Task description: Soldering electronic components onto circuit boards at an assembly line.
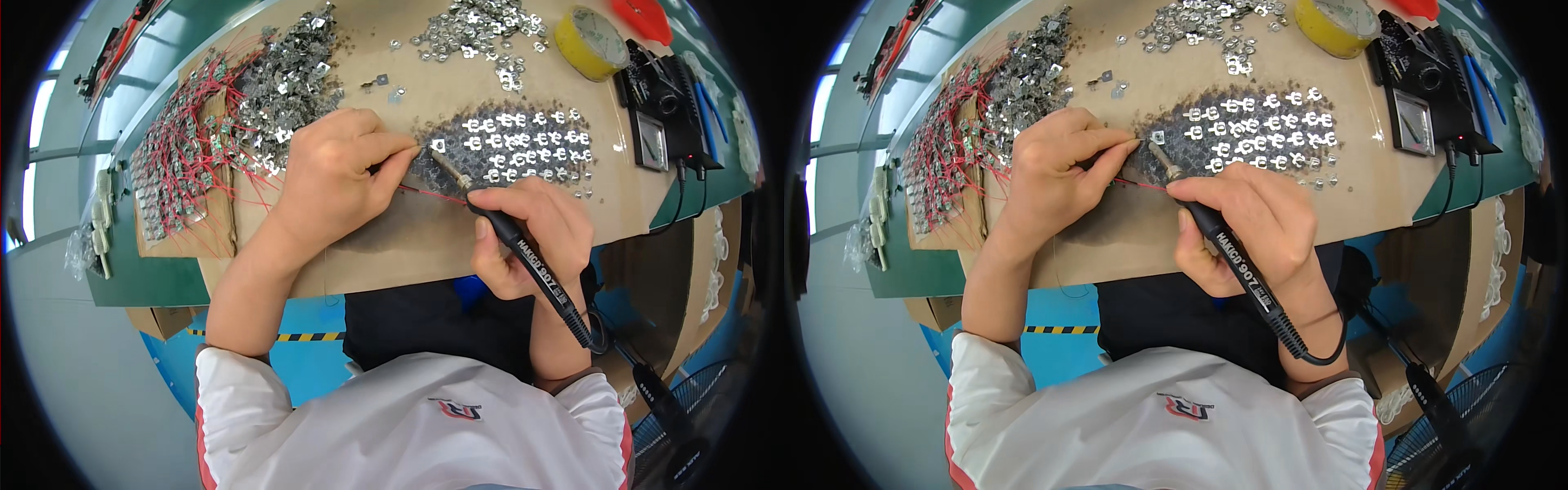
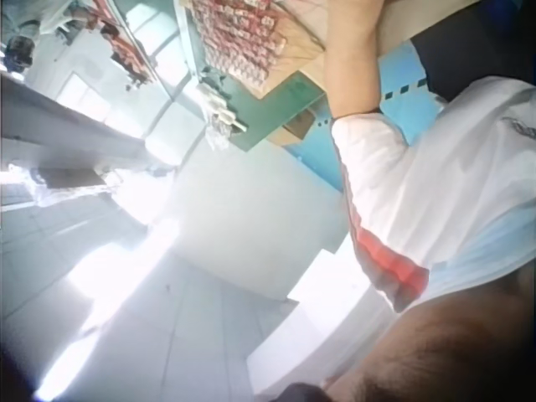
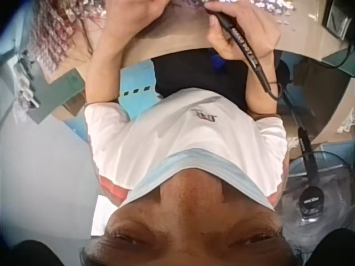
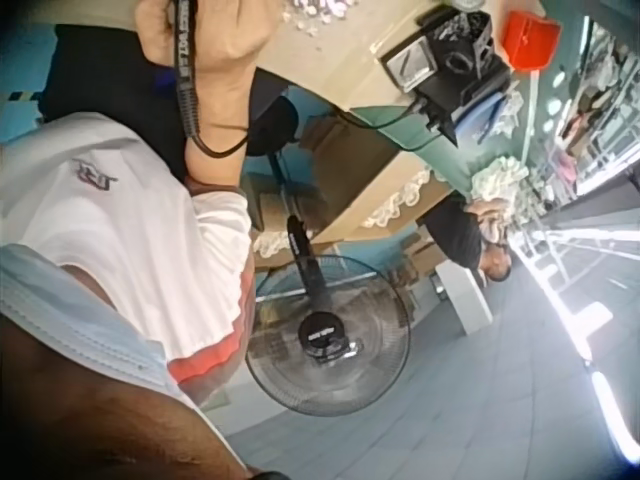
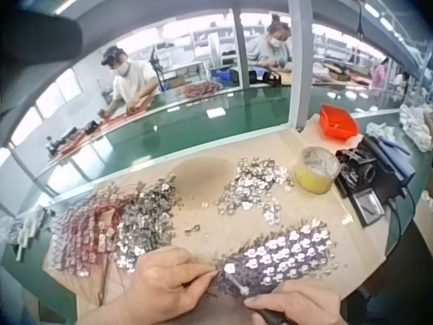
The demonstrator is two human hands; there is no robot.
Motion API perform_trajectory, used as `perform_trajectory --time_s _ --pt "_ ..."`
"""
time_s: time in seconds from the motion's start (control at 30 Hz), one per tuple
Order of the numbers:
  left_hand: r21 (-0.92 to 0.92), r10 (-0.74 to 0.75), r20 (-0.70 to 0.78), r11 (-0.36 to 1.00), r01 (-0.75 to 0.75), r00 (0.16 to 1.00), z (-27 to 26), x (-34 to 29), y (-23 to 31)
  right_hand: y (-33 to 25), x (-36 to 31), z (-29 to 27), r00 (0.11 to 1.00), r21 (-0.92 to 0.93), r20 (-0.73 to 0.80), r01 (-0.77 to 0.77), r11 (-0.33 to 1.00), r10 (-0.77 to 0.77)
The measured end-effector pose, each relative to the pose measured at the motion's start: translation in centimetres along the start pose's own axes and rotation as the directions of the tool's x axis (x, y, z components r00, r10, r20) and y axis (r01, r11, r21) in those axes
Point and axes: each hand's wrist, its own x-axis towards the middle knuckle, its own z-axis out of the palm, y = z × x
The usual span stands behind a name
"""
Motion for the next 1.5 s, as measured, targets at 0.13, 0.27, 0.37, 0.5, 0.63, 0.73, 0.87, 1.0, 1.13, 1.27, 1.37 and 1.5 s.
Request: perform_trajectory --time_s 0.13,0.27,0.37,0.5,0.63,0.73,0.87,1.0,1.13,1.27,1.37,1.5 --pt "0.02 0.019 -0.016 1.0 -0.018 1.0 0.0 0.0 0.1 -0.1 0.2 -0.2 1.0 -0.005 0.008 -0.003 1.0 0.003" --pt "0.028 0.027 -0.019 0.999 -0.027 0.999 -0.1 -0.1 0.1 -0.2 0.0 -0.4 1.0 0.0 0.014 -0.024 1.0 0.024" --pt "0.019 0.049 -0.034 0.999 -0.048 0.998 -0.4 -0.2 0.0 0.1 -0.1 -0.1 1.0 -0.001 -0.016 0.016 1.0 -0.016" --pt "-0.127 -0.123 -0.09 0.986 0.111 0.988 -0.4 0.0 0.2 0.2 -0.4 -0.1 0.999 -0.004 -0.046 0.006 1.0 -0.006" --pt "-0.279 -0.335 -0.093 0.913 0.298 0.938 -0.3 0.0 -0.4 0.0 -0.4 0.2 0.998 0.009 -0.057 0.008 1.0 -0.008" --pt "-0.252 -0.344 -0.085 0.915 0.314 0.935 -0.5 0.2 -0.6 -0.2 -0.8 0.2 0.996 0.015 -0.083 -0.011 1.0 0.012" --pt "-0.177 -0.236 -0.018 0.957 0.229 0.972 -0.9 0.6 -0.5 -0.6 -1.0 0.0 0.989 0.008 -0.133 -0.063 0.998 0.063" --pt "-0.143 -0.163 0.013 0.976 0.163 0.987 -0.2 0.5 -0.8 -0.7 -1.0 0.2 0.991 -0.015 -0.108 -0.08 0.997 0.078" --pt "-0.074 -0.079 0.064 0.994 0.084 0.995 0.0 0.1 -0.8 -0.4 -1.2 0.5 0.994 -0.023 -0.086 -0.064 0.998 0.062" --pt "-0.023 -0.091 0.092 0.995 0.093 0.992 0.2 0.4 -0.7 -0.4 -1.1 0.3 0.997 -0.059 -0.078 -0.018 0.998 0.014" --pt "-0.042 -0.123 0.098 0.991 0.128 0.988 0.1 0.5 -0.8 -0.9 -0.8 0.4 0.993 -0.041 -0.051 -0.112 0.993 0.11" --pt "-0.03 -0.114 0.111 0.993 0.118 0.987 0.1 0.6 -0.9 -0.6 -0.8 0.5 0.997 -0.075 -0.064 -0.051 0.996 0.046"
